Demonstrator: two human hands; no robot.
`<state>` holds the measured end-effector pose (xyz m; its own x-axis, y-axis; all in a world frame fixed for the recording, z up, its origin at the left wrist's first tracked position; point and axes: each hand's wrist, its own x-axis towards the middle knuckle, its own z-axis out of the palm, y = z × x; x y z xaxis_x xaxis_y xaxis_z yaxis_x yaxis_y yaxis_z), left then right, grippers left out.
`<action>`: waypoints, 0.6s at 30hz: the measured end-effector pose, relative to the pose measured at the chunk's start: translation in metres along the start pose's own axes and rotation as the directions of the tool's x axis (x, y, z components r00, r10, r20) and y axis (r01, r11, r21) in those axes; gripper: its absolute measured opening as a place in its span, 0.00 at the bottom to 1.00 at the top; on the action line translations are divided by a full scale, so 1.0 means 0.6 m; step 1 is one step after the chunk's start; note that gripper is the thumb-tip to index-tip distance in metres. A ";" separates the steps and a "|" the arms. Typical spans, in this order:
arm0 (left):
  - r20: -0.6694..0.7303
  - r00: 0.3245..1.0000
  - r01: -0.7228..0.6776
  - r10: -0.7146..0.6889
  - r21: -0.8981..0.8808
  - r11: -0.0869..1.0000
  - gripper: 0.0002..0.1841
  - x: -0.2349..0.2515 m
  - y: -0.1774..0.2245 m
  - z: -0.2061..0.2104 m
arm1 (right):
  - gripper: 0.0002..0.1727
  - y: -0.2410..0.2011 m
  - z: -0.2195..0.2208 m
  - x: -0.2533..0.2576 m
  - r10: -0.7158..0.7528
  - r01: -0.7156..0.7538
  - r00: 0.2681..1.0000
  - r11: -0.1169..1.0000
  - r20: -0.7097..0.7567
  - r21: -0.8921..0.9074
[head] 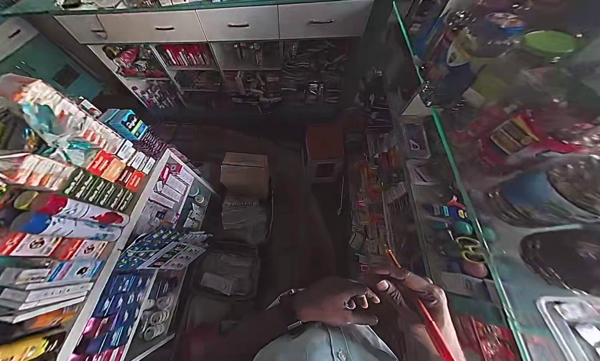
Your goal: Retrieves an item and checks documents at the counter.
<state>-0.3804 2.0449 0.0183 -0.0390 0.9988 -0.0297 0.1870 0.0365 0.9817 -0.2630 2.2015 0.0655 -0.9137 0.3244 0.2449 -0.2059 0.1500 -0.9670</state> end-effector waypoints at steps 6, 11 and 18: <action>0.014 0.992 0.128 -0.129 0.017 0.992 0.23 0.148 -0.075 -0.237 | 0.08 0.121 -0.091 0.284 -0.053 0.061 0.984 0.997 -0.169 0.044; -0.204 0.978 0.056 -0.048 0.037 0.998 0.23 0.289 -0.054 -0.460 | 0.10 0.156 -0.139 0.581 -0.185 0.188 0.981 0.981 -0.060 0.041; -0.250 0.966 0.068 -0.068 -0.009 0.998 0.20 0.399 -0.083 -0.701 | 0.07 0.177 -0.122 0.899 -0.102 0.095 0.993 0.987 0.051 0.128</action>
<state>-0.8119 2.2683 0.0417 -0.2960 0.9540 -0.0482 0.1750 0.1038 0.9791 -0.7518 2.4607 0.1001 -0.9045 0.2591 0.3387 -0.3349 0.0598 -0.9403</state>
